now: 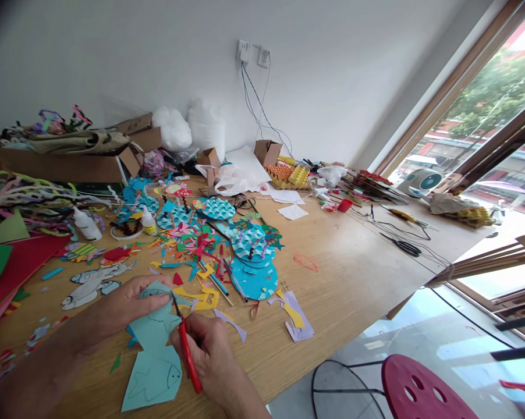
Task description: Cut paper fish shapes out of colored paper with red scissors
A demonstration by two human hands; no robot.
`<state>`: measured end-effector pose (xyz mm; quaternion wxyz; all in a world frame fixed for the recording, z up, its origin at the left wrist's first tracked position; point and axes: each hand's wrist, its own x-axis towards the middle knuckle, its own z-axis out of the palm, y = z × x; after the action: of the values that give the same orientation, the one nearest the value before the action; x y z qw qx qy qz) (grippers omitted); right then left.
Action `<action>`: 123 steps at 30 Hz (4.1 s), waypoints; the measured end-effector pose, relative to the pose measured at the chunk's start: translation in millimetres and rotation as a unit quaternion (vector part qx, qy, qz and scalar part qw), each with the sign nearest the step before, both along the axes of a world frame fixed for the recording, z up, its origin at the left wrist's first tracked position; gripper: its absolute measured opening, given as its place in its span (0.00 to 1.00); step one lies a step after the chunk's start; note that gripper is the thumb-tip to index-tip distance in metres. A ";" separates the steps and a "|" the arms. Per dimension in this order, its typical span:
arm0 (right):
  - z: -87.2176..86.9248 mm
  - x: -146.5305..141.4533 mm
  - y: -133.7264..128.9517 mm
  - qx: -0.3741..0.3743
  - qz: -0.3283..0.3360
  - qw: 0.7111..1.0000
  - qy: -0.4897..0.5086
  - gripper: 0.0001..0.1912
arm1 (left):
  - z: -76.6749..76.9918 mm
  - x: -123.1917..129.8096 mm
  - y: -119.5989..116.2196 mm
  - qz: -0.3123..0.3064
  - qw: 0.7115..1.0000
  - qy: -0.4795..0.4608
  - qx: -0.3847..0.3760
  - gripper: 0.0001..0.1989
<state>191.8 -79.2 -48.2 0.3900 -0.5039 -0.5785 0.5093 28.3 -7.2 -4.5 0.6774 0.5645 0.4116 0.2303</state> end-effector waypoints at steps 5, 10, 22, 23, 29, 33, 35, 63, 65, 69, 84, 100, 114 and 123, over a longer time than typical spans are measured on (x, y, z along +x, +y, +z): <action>0.5 1.2 -1.1 0.008 0.002 1.000 -0.012 0.20 | 1.8 -2.0 1.7 -0.002 1.000 0.024 0.018 0.12; 0.2 2.0 -2.0 0.002 0.004 1.000 -0.016 0.19 | -0.1 -4.3 2.6 0.000 1.000 0.019 0.024 0.10; 0.7 -1.0 1.5 -0.055 -0.030 0.996 0.065 0.22 | 8.0 -3.0 3.0 0.044 0.995 -0.076 -0.046 0.16; 0.8 -2.3 2.5 -0.060 -0.038 0.994 0.085 0.24 | 8.0 -1.3 1.5 0.072 0.992 -0.094 -0.053 0.17; -2.2 -11.1 6.0 -0.065 -0.076 0.981 0.166 0.30 | -1.8 11.7 -8.4 0.167 0.971 -0.135 -0.102 0.15; -3.0 -15.8 4.7 -0.065 -0.071 0.979 0.181 0.30 | -1.8 20.4 -11.6 0.170 0.972 -0.148 -0.068 0.13; -3.0 -17.4 3.9 -0.076 -0.068 0.979 0.177 0.30 | 0.2 22.7 -11.2 0.196 0.967 -0.152 -0.057 0.11; 0.0 -17.7 2.7 -0.024 -0.081 0.990 0.116 0.30 | -3.0 23.2 -12.3 0.214 0.971 -0.109 -0.016 0.10; 0.1 -17.9 2.2 -0.026 -0.084 0.990 0.115 0.30 | -1.8 23.4 -12.7 0.208 0.972 -0.111 -0.017 0.10; 0.5 -17.7 2.2 -0.028 -0.085 0.989 0.114 0.31 | -0.9 23.4 -13.6 0.207 0.972 -0.111 -0.026 0.10; 2.5 -14.2 1.6 -0.018 -0.075 0.990 0.114 0.30 | -1.5 24.0 -11.6 0.205 0.972 -0.109 -0.037 0.11; 0.1 -4.9 -0.9 -0.011 -0.054 0.998 0.043 0.23 | 5.3 18.5 -10.5 0.184 0.976 -0.102 -0.052 0.10; -4.5 -1.4 -1.8 0.006 -0.061 0.998 0.002 0.19 | 6.7 15.9 -8.8 0.181 0.980 -0.070 -0.041 0.11; -7.9 3.1 -2.3 -0.004 -0.050 0.999 -0.018 0.19 | 13.5 15.3 -8.2 0.189 0.981 -0.036 -0.029 0.10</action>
<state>194.9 -81.5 -56.0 0.4026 -0.5423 -0.5578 0.4824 43.6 -15.4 9.1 0.6519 0.4483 0.4927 0.3624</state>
